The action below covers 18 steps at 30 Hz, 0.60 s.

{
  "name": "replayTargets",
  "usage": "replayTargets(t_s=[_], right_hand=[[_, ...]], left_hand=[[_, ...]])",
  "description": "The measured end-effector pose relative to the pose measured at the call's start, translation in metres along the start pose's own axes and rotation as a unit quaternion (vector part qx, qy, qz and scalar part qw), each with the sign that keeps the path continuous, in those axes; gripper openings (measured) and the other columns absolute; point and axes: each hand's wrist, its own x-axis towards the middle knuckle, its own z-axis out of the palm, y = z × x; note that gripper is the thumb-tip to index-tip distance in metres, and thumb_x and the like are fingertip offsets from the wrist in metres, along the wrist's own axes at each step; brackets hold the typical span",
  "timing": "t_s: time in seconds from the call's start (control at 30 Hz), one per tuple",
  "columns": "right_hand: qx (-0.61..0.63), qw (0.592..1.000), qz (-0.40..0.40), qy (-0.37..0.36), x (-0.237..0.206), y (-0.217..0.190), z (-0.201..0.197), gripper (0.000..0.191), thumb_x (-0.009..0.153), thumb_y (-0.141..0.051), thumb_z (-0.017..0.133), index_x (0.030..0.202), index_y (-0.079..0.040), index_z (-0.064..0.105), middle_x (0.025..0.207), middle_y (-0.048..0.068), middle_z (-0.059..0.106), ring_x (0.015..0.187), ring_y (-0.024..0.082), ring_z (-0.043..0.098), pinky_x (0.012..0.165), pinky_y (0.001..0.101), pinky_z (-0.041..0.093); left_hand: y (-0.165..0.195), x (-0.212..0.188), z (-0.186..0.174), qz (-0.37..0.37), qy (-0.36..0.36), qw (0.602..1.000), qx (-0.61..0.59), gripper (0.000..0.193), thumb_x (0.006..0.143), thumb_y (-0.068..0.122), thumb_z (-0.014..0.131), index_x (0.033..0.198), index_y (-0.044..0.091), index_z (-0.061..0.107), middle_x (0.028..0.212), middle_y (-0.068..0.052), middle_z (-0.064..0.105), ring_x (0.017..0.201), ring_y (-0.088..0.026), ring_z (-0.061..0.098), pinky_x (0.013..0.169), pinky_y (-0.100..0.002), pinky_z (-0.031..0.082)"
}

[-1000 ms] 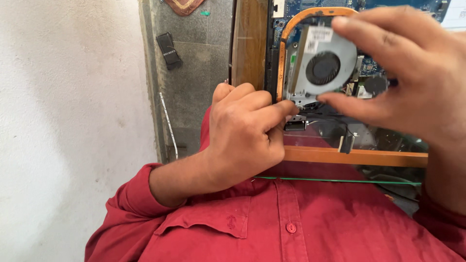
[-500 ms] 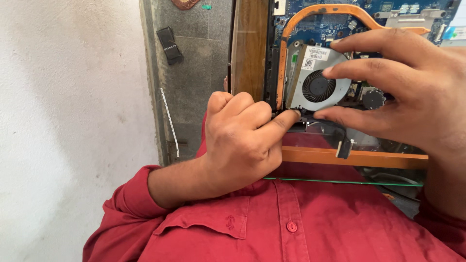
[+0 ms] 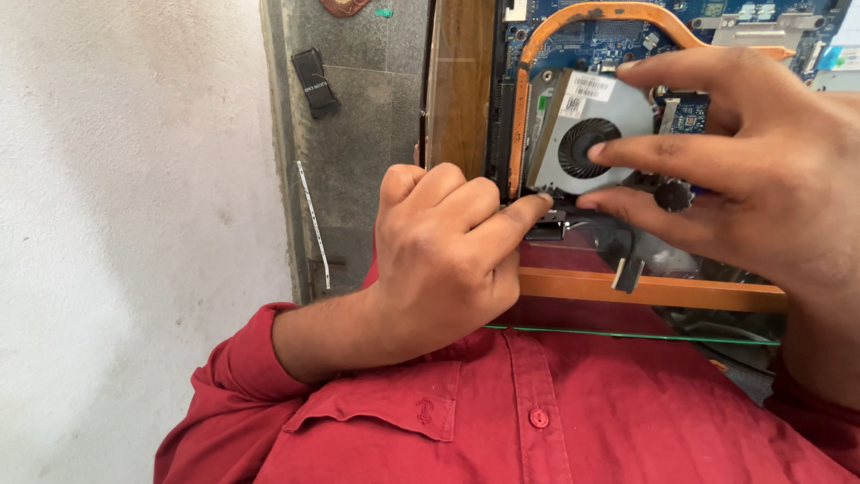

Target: The person uses a blue screwdriver to remove and reinstall screws on a laptop motherboard, focusing on the area around the cooling fan and heat sink. They repeatedly adjust small components and connectors with both hands while the laptop remains open on a glass surface.

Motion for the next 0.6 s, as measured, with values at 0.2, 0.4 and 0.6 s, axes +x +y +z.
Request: replayTargets(t_s=[0.2, 0.4, 0.6], right_hand=[[0.013, 1.000, 0.016, 0.017, -0.004, 0.010, 0.003, 0.047, 0.063, -0.016, 0.101, 0.104, -0.003, 0.080, 0.123, 0.020, 0.065, 0.053, 0.011, 0.041, 0.049, 0.0263, 0.040], [0.005, 1.000, 0.016, 0.009, -0.008, 0.016, 0.004, 0.054, 0.063, -0.018, 0.101, 0.108, -0.002, 0.078, 0.124, 0.021, 0.064, 0.057, 0.009, 0.046, 0.053, 0.0259, 0.045], [0.012, 1.000, 0.021, 0.013, -0.009, 0.017, 0.004, 0.055, 0.063, -0.019, 0.101, 0.109, -0.001, 0.078, 0.124, 0.020, 0.064, 0.059, 0.010, 0.048, 0.054, 0.0259, 0.046]], left_hand=[[0.000, 0.004, -0.001, 0.020, -0.018, 1.000, 0.003, 0.023, 0.090, 0.008, 0.071, 0.112, 0.010, 0.078, 0.083, 0.001, 0.051, 0.084, -0.020, 0.050, 0.085, -0.040, 0.033], [-0.006, 0.014, 0.002, 0.017, -0.066, 0.997, -0.047, 0.027, 0.080, 0.002, 0.068, 0.106, 0.005, 0.075, 0.089, -0.004, 0.056, 0.093, -0.025, 0.054, 0.085, -0.041, 0.038], [-0.007, 0.019, 0.004, 0.013, -0.071, 0.994, -0.083, 0.029, 0.081, -0.001, 0.068, 0.108, 0.004, 0.075, 0.089, -0.003, 0.055, 0.094, -0.025, 0.053, 0.082, -0.036, 0.043]])
